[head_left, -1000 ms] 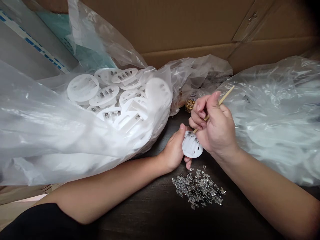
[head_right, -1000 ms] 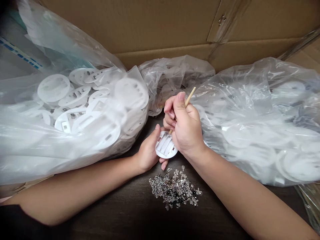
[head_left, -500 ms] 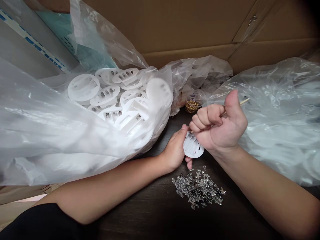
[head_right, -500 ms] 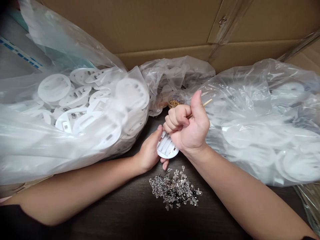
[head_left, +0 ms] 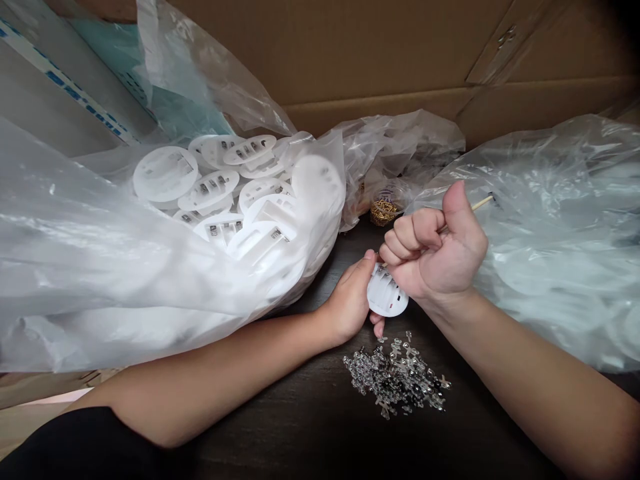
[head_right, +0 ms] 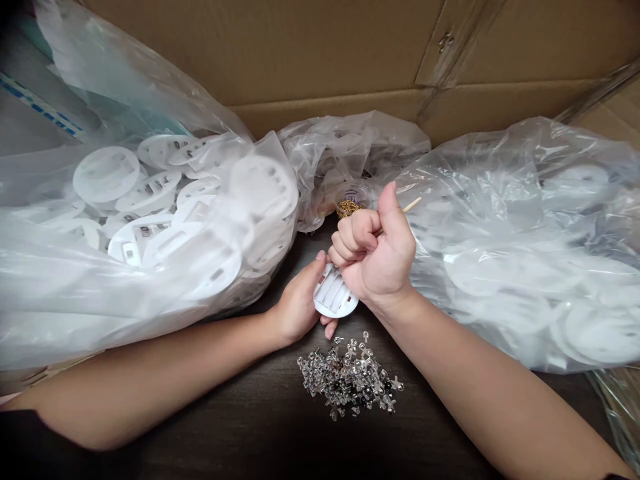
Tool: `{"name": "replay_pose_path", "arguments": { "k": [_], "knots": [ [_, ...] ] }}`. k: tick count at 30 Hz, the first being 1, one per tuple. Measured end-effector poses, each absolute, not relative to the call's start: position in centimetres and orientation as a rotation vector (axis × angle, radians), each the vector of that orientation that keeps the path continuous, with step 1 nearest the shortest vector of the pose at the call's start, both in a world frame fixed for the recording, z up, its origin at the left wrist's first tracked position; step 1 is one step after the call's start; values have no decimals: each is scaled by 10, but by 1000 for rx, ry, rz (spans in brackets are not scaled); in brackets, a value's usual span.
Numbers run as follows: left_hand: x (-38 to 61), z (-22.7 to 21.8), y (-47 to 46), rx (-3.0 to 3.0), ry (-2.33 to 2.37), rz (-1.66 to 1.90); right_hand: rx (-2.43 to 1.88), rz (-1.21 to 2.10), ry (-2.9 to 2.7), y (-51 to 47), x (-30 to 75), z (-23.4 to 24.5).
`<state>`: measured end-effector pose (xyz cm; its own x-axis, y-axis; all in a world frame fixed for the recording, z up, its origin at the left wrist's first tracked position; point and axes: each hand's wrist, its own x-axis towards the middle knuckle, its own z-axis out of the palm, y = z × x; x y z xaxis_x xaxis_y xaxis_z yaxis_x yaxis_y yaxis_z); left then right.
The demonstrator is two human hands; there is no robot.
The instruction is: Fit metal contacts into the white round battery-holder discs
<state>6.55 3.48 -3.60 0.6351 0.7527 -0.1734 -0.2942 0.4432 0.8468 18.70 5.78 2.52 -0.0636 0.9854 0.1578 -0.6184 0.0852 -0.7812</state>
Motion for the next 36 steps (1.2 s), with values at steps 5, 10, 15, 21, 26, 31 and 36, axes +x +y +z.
{"name": "replay_pose_path", "arguments": {
  "k": [5, 10, 15, 21, 26, 31, 36],
  "knots": [
    [66, -29, 33, 908, 603, 710, -564, 1470, -820, 58, 183, 23],
    [66, -28, 32, 921, 649, 734, -638, 1451, -811, 56, 179, 23],
    [66, -32, 33, 928, 646, 712, -570, 1430, -820, 56, 186, 22],
    [65, -39, 34, 910, 608, 701, -540, 1484, -841, 57, 193, 22],
    [65, -36, 33, 927, 617, 694, -554, 1513, -840, 56, 190, 23],
    [67, -33, 32, 886, 645, 733, -587, 1506, -841, 55, 184, 21],
    [68, -28, 34, 926, 671, 751, -637, 1435, -836, 54, 179, 24]
  ]
}}
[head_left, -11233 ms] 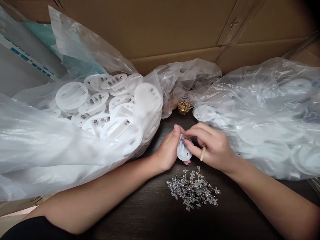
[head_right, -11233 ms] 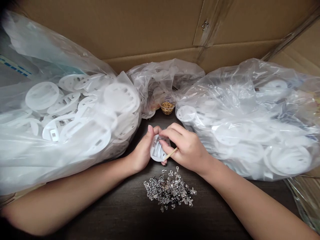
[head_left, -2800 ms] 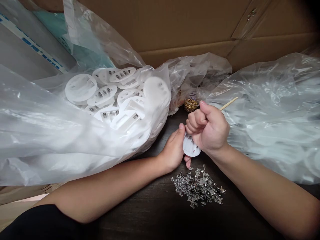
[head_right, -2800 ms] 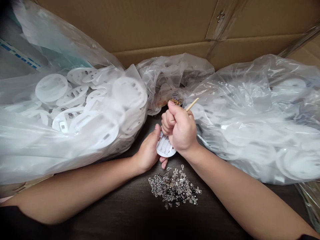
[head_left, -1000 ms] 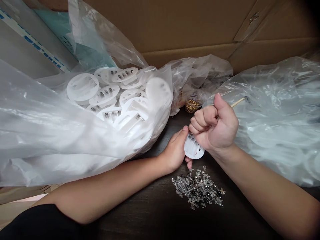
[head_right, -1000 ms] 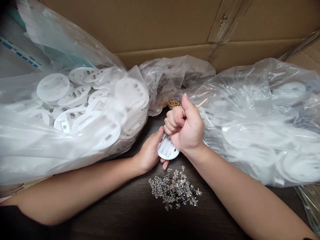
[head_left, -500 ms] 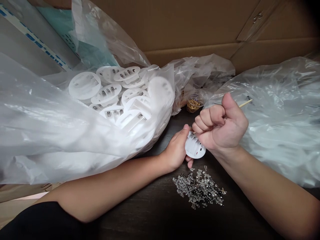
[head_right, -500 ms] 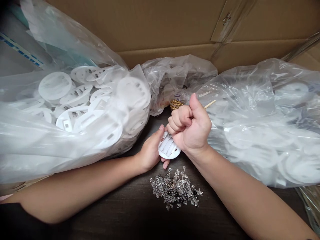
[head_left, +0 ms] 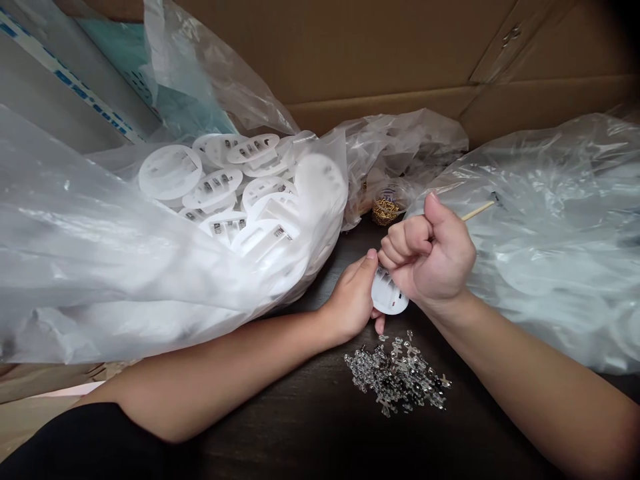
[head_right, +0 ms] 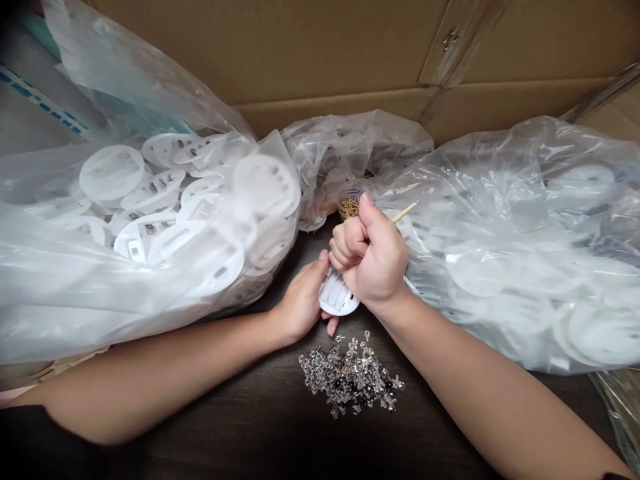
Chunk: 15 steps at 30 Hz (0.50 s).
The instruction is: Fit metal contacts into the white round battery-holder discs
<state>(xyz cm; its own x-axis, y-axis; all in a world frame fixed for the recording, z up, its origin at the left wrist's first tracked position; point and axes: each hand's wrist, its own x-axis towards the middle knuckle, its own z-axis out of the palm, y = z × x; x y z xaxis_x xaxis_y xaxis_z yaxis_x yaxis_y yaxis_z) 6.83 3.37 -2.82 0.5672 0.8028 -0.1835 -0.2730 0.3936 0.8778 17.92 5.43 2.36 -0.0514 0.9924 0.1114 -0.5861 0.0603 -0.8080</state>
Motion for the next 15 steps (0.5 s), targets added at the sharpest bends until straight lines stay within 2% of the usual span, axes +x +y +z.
{"name": "replay_pose_path", "arguments": {
  "k": [15],
  "knots": [
    [65, -31, 40, 972, 662, 769, -509, 1475, -716, 63, 185, 21]
  ]
}}
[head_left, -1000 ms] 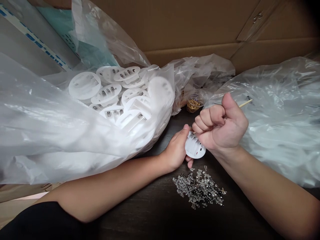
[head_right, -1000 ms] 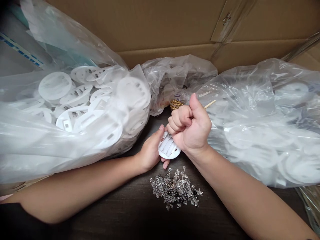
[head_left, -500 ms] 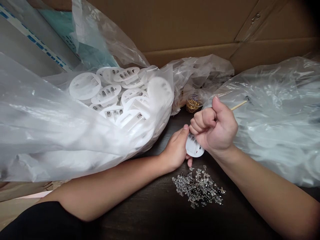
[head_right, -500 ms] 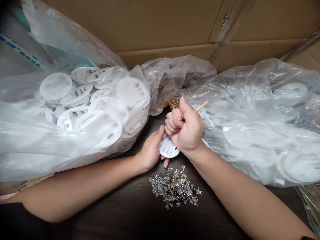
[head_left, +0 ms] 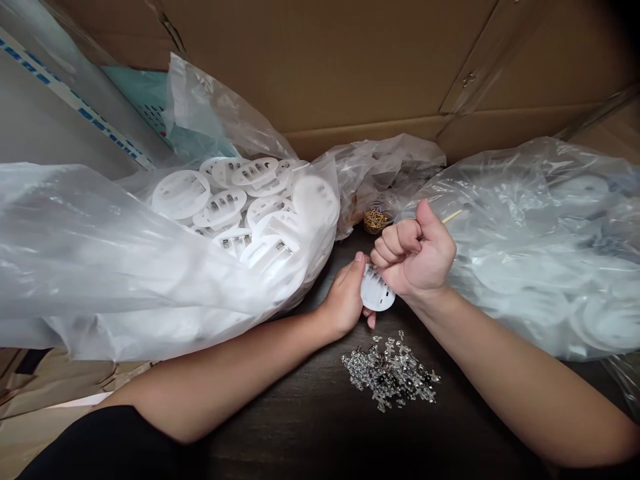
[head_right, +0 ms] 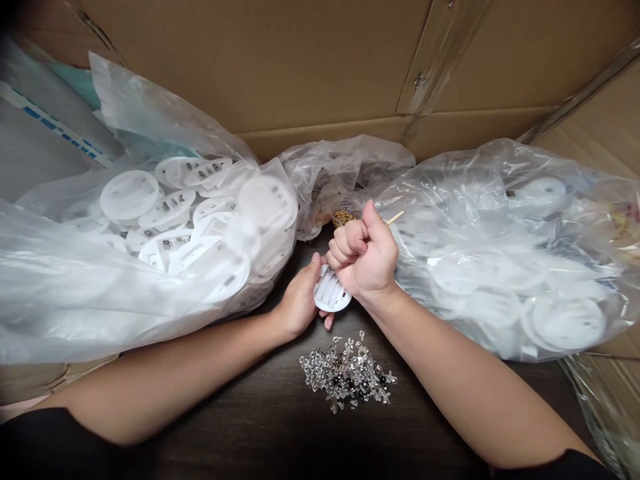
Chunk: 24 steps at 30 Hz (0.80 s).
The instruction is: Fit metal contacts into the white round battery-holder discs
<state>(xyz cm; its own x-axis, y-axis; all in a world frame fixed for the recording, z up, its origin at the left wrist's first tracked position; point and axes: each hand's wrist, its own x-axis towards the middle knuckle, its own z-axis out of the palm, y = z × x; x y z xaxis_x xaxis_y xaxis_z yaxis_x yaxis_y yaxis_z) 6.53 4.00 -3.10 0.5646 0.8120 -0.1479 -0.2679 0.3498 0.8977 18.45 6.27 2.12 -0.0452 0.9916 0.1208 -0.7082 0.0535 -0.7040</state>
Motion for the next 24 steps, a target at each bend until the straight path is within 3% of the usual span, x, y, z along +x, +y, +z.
{"name": "replay_pose_path", "arguments": {
  "k": [24],
  "knots": [
    [64, -32, 42, 996, 664, 736, -427, 1408, -783, 58, 185, 17]
  ]
}}
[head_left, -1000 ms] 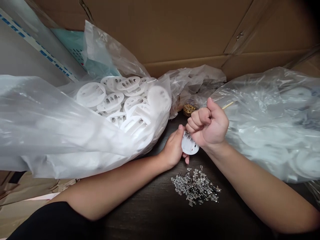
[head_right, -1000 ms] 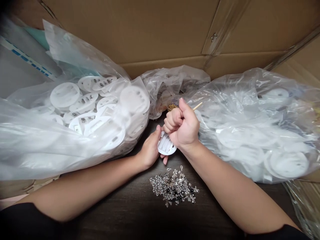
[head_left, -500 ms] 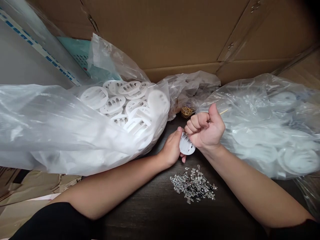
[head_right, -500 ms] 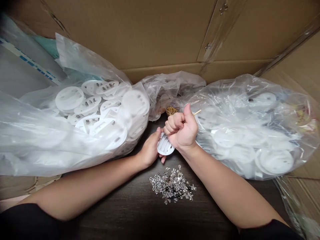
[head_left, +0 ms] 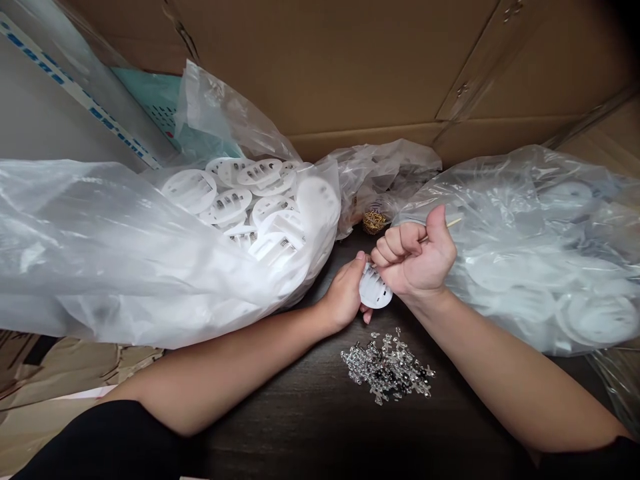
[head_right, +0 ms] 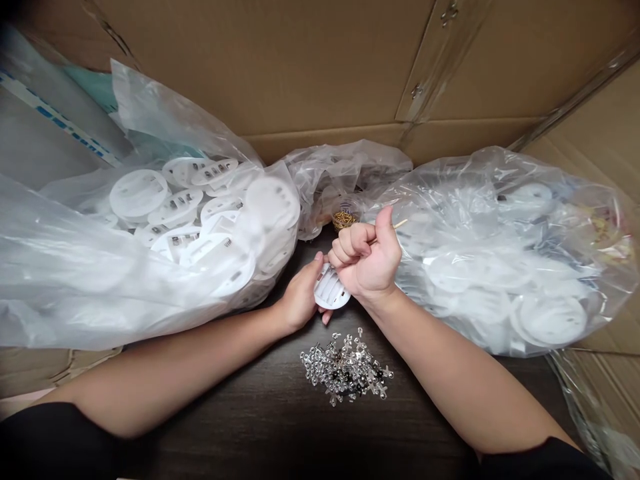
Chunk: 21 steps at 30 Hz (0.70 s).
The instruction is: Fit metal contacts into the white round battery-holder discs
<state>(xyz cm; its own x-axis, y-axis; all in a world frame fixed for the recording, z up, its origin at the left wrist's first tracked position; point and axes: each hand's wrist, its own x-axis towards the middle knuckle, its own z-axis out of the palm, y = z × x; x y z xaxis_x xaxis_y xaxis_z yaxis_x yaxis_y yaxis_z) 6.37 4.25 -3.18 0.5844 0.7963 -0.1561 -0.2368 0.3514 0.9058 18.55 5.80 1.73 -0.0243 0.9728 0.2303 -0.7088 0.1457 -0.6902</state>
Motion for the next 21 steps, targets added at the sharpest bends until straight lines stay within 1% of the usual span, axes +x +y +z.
{"name": "replay_pose_path", "arguments": {
  "k": [6, 11, 16, 21],
  "knots": [
    [65, -30, 42, 993, 688, 760, -472, 1366, -818, 57, 187, 16],
    [65, -29, 42, 990, 675, 768, -430, 1381, -813, 57, 187, 16],
    [65, -29, 42, 993, 690, 756, -496, 1351, -788, 56, 187, 18],
    [66, -27, 41, 993, 725, 765, -438, 1383, -817, 56, 186, 17]
  ]
}}
